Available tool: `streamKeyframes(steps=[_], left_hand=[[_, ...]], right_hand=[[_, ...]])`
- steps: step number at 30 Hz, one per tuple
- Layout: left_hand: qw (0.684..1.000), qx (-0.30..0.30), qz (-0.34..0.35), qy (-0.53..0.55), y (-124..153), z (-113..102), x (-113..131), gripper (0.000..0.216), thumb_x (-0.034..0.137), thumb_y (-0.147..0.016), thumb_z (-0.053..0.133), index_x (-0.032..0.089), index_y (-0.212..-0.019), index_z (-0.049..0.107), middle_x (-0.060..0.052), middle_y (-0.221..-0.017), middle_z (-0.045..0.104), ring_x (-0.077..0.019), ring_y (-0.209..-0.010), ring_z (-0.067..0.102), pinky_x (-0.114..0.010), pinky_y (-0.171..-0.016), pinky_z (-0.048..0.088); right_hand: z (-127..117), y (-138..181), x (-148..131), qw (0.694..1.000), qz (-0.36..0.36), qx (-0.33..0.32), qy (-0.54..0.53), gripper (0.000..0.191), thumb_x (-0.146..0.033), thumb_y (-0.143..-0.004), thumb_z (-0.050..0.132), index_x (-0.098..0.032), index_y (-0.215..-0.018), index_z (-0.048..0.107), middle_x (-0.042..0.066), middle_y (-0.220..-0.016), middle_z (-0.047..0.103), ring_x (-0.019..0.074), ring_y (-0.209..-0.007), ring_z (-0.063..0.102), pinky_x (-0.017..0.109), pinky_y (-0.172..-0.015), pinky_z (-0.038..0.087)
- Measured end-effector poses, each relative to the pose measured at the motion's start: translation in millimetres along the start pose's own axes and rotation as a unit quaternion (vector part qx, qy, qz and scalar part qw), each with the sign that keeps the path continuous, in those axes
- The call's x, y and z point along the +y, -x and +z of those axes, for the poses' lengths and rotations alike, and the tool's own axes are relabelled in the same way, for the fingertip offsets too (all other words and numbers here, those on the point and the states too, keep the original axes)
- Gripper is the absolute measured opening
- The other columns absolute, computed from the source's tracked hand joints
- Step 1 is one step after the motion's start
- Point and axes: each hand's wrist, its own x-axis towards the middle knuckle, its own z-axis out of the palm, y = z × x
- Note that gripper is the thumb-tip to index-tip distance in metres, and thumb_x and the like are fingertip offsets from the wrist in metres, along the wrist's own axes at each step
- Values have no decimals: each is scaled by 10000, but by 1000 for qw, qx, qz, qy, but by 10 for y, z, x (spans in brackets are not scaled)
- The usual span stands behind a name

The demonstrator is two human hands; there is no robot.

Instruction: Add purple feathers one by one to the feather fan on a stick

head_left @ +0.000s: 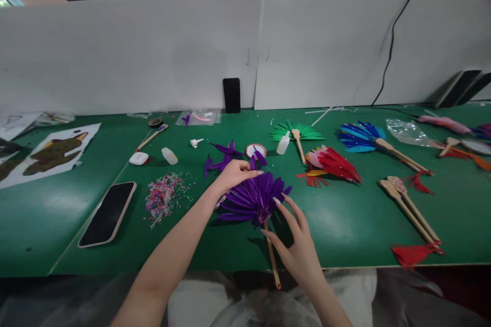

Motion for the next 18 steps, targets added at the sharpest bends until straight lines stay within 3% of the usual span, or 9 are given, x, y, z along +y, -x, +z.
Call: streamKeyframes(steps=[7,18], left_hand=[[998,7,25,-56,-38,86,-80,460,568,-600,735,167,-492,539,26,-594,422,-144,-638,446,-265,-605,309],[994,14,16,-105,-40,122,-116,496,634,-645,679,163,-514,592,2,-643,472,-152,-651,478,-263,-601,336]], right_hand=[[19,-49,-7,996,-48,-43,67,757,-413,-853,612,-308,-1492,221,100,-1546,211,344,-1413,224,574,-1084,319],[52,-40,7,994,-45,-59,86,739,-434,-873,575,-313,-1498,200,116,-1551,176,351,-1423,192,598,-1081,293]])
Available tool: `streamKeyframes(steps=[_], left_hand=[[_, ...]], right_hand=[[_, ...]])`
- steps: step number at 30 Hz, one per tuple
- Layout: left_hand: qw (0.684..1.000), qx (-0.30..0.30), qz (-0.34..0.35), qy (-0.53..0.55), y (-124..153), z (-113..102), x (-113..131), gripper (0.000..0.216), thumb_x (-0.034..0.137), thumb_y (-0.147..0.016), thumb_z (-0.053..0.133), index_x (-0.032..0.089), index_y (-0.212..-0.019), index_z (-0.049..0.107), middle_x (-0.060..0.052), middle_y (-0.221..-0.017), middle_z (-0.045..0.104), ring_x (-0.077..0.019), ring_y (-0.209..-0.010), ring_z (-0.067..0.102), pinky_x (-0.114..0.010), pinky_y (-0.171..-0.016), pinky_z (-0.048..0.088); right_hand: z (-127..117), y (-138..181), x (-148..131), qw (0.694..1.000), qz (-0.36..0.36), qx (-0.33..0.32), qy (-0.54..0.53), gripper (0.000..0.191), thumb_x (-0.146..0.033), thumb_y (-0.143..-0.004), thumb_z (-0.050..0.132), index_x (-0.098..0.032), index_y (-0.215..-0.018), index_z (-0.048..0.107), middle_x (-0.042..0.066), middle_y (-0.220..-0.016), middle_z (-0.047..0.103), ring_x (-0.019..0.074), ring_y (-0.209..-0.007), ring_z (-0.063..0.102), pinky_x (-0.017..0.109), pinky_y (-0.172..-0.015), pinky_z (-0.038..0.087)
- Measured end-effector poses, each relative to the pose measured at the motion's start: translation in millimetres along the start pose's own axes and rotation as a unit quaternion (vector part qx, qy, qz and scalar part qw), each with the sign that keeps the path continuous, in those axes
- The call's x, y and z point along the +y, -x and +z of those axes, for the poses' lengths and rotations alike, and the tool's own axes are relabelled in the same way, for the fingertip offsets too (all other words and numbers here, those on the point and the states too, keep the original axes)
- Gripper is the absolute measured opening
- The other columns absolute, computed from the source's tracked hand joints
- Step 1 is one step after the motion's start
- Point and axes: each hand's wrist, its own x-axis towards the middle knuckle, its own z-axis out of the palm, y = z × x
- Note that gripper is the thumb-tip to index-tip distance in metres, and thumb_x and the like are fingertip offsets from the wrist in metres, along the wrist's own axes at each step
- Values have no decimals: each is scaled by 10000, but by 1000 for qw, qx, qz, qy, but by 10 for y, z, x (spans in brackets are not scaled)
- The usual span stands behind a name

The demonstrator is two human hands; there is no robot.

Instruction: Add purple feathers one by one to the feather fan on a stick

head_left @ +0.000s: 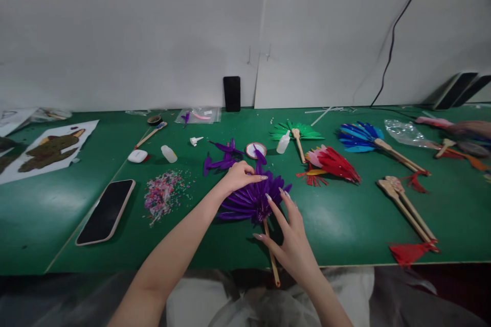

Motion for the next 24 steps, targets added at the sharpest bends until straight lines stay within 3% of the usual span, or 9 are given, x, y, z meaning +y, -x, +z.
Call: streamKeyframes(steps=[7,12,24], left_hand=[[999,-11,-9,-46,25,-78,41,440,576,-573,762,177,-561,577,13,-689,446,-180,-725,463,-277,-692,344],[998,-6,-5,-55,21,-166,22,395,541,-722,664,173,-601,585,5,-730,463,-172,-725,473,-271,-684,360],[996,14,-1,-90,-29,-87,-16,276,414,-654,792,179,-629,648,-3,-742,483,-190,-791,504,-297,-760,381]], right_hand=[[-2,0,0,1000,4,-2,1,740,-427,-868,583,-312,-1497,210,111,-1553,187,356,-1421,198,596,-1078,303],[-1,5,8,1000,0,1,-2,728,-413,-867,587,-322,-1492,225,99,-1554,192,352,-1420,203,594,-1078,308],[6,7,13,1000,-13,-9,-1,707,-403,-888,561,-337,-1493,203,83,-1565,149,343,-1429,171,595,-1090,285]])
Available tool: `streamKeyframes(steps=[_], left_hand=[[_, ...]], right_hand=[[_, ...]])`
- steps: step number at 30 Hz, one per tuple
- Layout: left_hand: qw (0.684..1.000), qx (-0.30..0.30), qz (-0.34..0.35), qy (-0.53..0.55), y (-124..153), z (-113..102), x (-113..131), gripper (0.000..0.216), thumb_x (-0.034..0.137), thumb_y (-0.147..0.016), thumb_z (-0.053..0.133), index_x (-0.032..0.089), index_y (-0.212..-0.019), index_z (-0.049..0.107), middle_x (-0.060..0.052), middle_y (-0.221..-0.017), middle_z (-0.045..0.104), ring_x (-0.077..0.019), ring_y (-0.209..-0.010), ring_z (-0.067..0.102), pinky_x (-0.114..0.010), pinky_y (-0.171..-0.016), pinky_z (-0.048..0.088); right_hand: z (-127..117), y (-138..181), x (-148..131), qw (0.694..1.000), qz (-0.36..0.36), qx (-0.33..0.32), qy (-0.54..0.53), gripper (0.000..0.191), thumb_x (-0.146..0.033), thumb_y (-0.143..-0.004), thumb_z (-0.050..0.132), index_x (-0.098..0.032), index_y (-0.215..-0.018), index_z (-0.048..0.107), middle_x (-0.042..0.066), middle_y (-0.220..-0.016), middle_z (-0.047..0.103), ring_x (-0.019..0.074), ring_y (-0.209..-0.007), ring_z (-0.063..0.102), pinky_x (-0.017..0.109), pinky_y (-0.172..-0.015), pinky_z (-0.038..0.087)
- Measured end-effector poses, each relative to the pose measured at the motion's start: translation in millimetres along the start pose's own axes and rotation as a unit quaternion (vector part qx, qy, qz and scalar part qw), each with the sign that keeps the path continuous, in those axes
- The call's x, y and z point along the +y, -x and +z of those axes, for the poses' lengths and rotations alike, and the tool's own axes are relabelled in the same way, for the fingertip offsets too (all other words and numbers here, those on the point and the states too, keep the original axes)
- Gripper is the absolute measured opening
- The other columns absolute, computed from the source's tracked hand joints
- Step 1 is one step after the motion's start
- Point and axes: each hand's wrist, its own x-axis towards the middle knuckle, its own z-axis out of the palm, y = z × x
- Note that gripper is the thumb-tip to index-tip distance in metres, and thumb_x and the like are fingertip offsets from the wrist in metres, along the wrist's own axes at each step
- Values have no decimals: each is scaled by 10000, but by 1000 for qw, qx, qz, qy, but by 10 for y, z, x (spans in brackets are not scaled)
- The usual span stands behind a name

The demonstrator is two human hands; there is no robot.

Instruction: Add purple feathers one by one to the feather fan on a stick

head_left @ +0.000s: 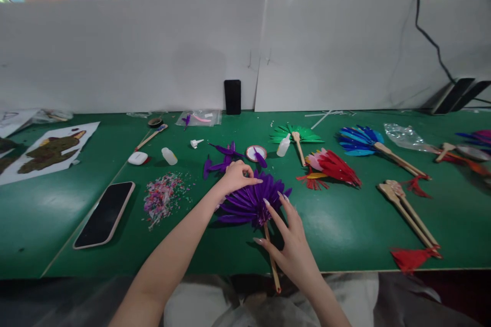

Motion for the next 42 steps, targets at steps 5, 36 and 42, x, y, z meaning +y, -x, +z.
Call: streamKeyframes(steps=[5,36,42], left_hand=[[1000,17,-4,-22,-1,17,-15,334,486,-613,802,189,-675,664,-8,-762,484,-211,-806,508,-325,-780,388],[993,96,14,-62,-146,117,-144,236,372,-869,591,217,-849,768,-65,-894,571,-232,-911,546,-383,-870,393],[989,126,8,-73,-218,-8,-339,260,325,-917,502,208,-915,734,-53,-846,608,-222,-891,559,-372,-857,388]], right_hand=[[-11,-3,-3,1000,-9,-6,14,645,-405,-896,545,-313,-1475,276,88,-1570,134,341,-1427,173,589,-1092,283],[-27,-1,0,998,-20,-35,47,565,-388,-922,498,-322,-1457,327,70,-1577,147,321,-1434,178,589,-1089,277],[-33,-9,-14,998,-17,-36,45,588,-388,-929,484,-314,-1476,280,77,-1577,138,316,-1438,163,589,-1093,272]])
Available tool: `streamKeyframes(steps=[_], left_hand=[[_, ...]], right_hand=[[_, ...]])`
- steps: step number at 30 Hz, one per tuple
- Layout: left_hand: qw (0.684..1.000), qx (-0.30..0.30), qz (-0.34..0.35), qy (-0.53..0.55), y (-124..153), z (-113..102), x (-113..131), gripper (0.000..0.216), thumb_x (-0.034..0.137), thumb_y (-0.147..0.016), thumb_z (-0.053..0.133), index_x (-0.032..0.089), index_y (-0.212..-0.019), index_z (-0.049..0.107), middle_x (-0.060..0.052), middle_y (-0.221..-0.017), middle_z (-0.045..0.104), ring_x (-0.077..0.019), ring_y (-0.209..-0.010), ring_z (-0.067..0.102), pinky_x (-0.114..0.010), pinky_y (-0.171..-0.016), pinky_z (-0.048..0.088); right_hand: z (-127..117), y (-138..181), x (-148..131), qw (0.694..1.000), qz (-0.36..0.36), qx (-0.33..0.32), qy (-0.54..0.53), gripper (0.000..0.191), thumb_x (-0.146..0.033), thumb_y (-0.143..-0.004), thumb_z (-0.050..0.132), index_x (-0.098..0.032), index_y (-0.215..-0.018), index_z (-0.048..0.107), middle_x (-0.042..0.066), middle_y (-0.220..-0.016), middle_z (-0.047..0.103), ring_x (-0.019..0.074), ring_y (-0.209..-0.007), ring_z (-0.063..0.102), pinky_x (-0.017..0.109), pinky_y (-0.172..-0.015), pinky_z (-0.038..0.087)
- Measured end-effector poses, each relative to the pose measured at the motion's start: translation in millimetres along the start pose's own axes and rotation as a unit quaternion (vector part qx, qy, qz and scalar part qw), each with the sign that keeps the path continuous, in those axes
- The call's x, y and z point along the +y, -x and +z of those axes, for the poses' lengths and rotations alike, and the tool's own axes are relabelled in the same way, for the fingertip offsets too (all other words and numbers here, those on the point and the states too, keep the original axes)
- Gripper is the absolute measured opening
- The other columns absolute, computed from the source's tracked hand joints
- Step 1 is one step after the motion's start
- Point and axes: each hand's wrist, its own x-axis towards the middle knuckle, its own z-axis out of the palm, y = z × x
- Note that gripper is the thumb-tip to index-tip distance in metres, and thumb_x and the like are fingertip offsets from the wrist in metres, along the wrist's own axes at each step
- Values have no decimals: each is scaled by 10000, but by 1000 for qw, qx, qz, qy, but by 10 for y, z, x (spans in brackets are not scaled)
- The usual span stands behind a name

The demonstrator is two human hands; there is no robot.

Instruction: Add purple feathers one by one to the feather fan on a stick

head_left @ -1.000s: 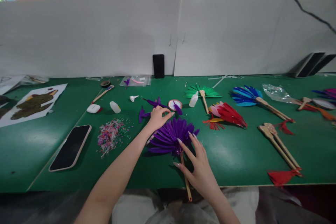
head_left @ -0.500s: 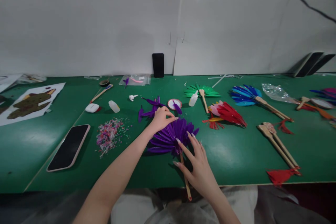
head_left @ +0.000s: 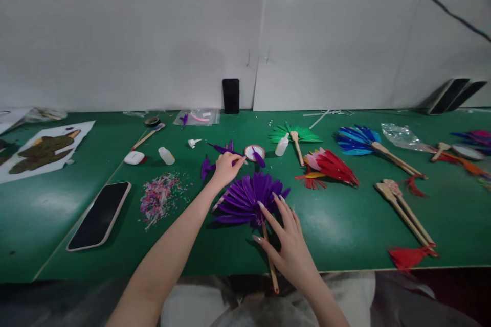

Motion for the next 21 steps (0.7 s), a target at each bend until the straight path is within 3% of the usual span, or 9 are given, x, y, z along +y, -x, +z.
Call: streamKeyframes(steps=[5,10,12,15,17,21], left_hand=[[998,-9,58,-21,-101,-58,5,210,223,-862,581,206,-1045,683,-38,-850,606,-200,-842,547,-368,-877,385],[985,-60,158,-46,-313,24,197,451,82,-781,621,267,-1193,627,-66,-1080,568,-231,-1020,499,-374,-937,372],[976,-86,193,-50,-395,71,267,432,80,-759,649,289,-1136,663,-56,-1102,566,-229,-1038,497,-366,-939,380],[970,-100,218,-49,-466,109,330,216,123,-746,687,263,-902,740,-52,-1061,582,-227,-1017,510,-369,-934,393],[971,-86,221,-41,-475,95,361,145,145,-774,668,252,-832,747,-56,-1040,595,-222,-1002,516,-380,-936,395],[978,-2,208,7,-418,-76,487,218,152,-863,565,258,-962,729,-59,-1089,605,-217,-1042,504,-410,-972,372]], right_hand=[[12,2,1,1000,8,7,-13,650,-393,-923,498,-305,-1499,210,81,-1579,130,318,-1438,164,590,-1104,257],[-7,7,-3,999,20,14,-48,686,-370,-909,529,-314,-1502,188,70,-1580,118,311,-1441,150,556,-1107,290],[-18,13,-4,998,27,17,-63,692,-359,-903,540,-311,-1501,195,66,-1581,107,304,-1444,139,531,-1106,310],[-29,21,-8,996,33,27,-80,691,-359,-895,554,-304,-1496,218,76,-1577,124,309,-1441,150,527,-1104,315],[-34,26,-15,994,33,34,-95,688,-357,-888,565,-303,-1491,238,83,-1574,142,315,-1439,159,532,-1103,313],[-60,47,-17,985,38,64,-154,645,-335,-888,570,-294,-1470,296,97,-1554,205,307,-1427,210,524,-1099,326]])
